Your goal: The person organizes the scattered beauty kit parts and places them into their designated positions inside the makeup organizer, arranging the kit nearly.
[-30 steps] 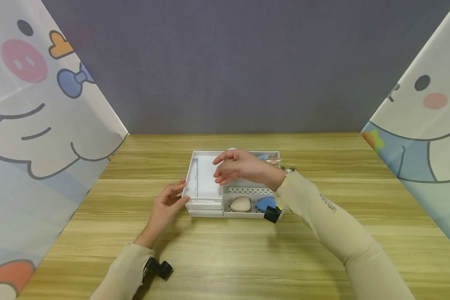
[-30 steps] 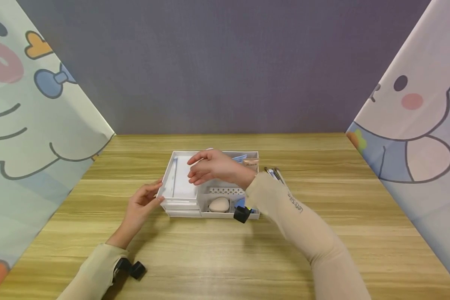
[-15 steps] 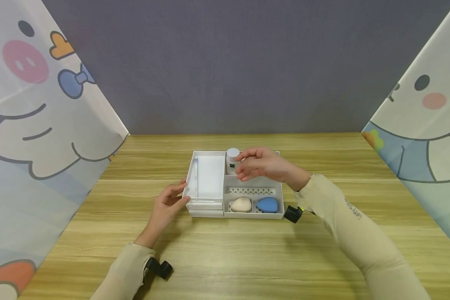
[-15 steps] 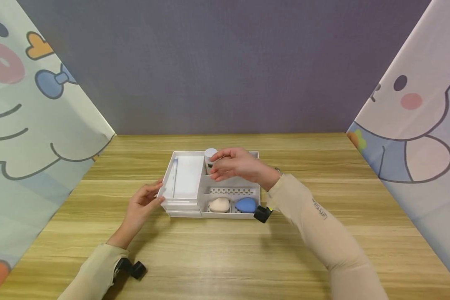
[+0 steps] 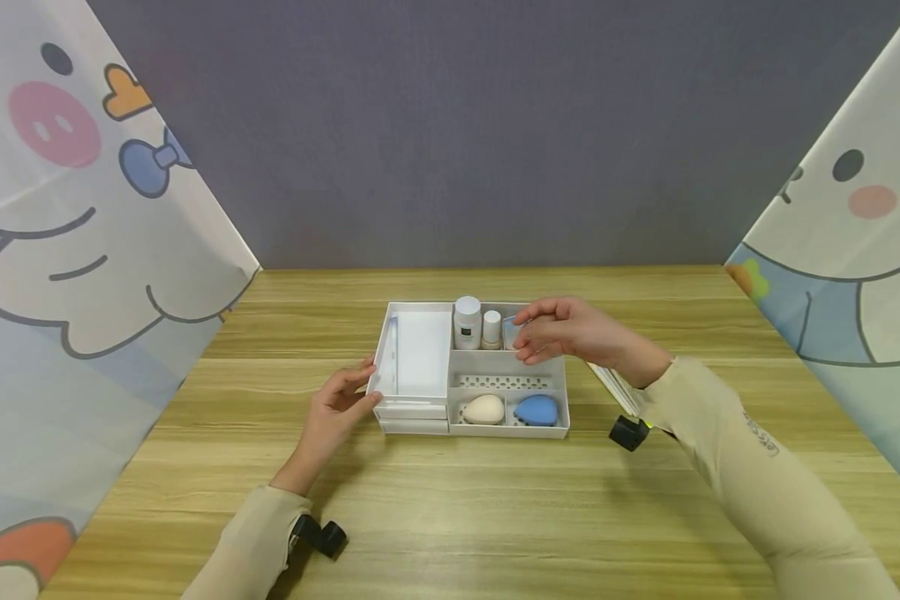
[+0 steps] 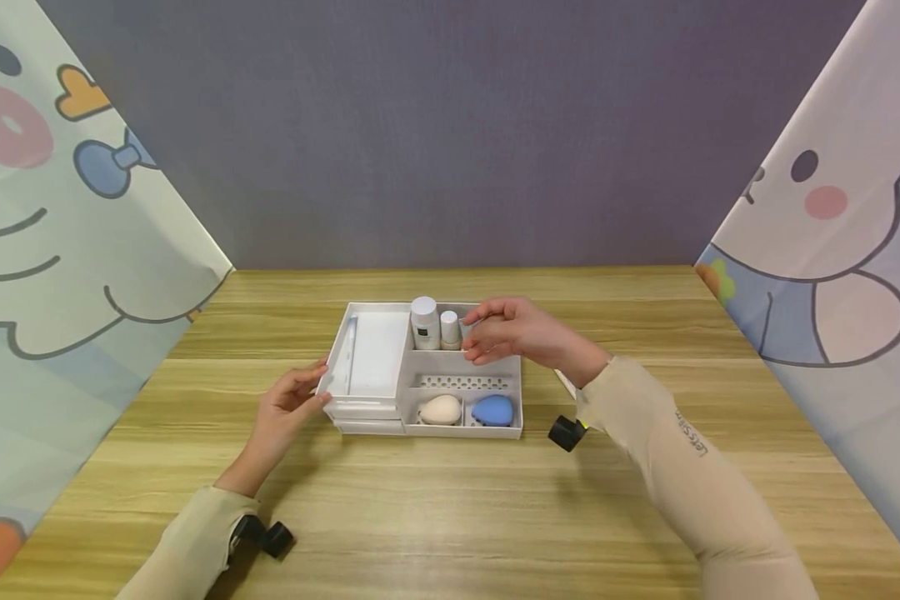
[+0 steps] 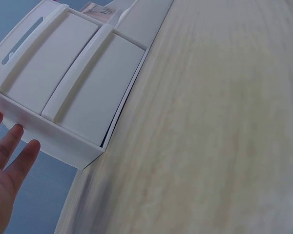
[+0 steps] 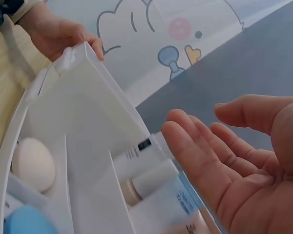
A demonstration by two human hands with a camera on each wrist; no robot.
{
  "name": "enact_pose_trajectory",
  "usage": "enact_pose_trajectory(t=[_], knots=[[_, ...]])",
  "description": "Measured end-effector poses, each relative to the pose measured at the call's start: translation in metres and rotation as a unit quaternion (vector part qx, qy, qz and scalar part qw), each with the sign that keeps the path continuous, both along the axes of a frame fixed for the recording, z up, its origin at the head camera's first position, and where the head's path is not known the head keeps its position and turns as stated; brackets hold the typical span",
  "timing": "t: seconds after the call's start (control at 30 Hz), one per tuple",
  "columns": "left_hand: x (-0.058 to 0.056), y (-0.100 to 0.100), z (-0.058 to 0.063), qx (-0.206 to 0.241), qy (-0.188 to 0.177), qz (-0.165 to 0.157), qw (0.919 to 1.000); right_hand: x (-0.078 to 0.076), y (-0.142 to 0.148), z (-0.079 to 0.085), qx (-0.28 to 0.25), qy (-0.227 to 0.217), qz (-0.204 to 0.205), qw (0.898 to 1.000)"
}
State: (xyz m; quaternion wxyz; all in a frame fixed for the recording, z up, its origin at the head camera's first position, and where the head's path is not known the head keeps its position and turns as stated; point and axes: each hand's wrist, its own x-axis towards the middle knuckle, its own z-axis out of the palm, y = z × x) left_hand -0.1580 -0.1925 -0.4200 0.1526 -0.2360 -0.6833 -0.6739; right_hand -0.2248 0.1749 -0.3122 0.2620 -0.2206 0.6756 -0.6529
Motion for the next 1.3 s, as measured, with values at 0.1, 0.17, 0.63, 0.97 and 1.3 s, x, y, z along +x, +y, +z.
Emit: enact_pose_trajectory(t=[0.1,0.17,0.63,0.97,1.3], knots=[[0.0,0.0,0.0,0.001,-0.001,0.0,1.0,0.001,0.01,-0.003,0.005,0.001,-0.008,1.0],[0.0,0.0,0.0,0.002,-0.001,0.0,1.0,0.001,0.018,-0.004,0.008,0.002,-0.015,1.0],[-0.001,0.0,-0.002,-0.006,0.0,0.002,1.0,0.002,0.061,-0.015,0.019,0.007,-0.073,0.997],[-0.001,-0.001,-0.002,-0.01,-0.003,0.003,0.9999,-0.005,0.086,-0.032,0.036,-0.007,-0.098,0.995],[0.0,0.0,0.0,-0.021,-0.013,0.016,0.9996,-0.01,0.098,-0.051,0.107,-0.01,-0.128,0.986]])
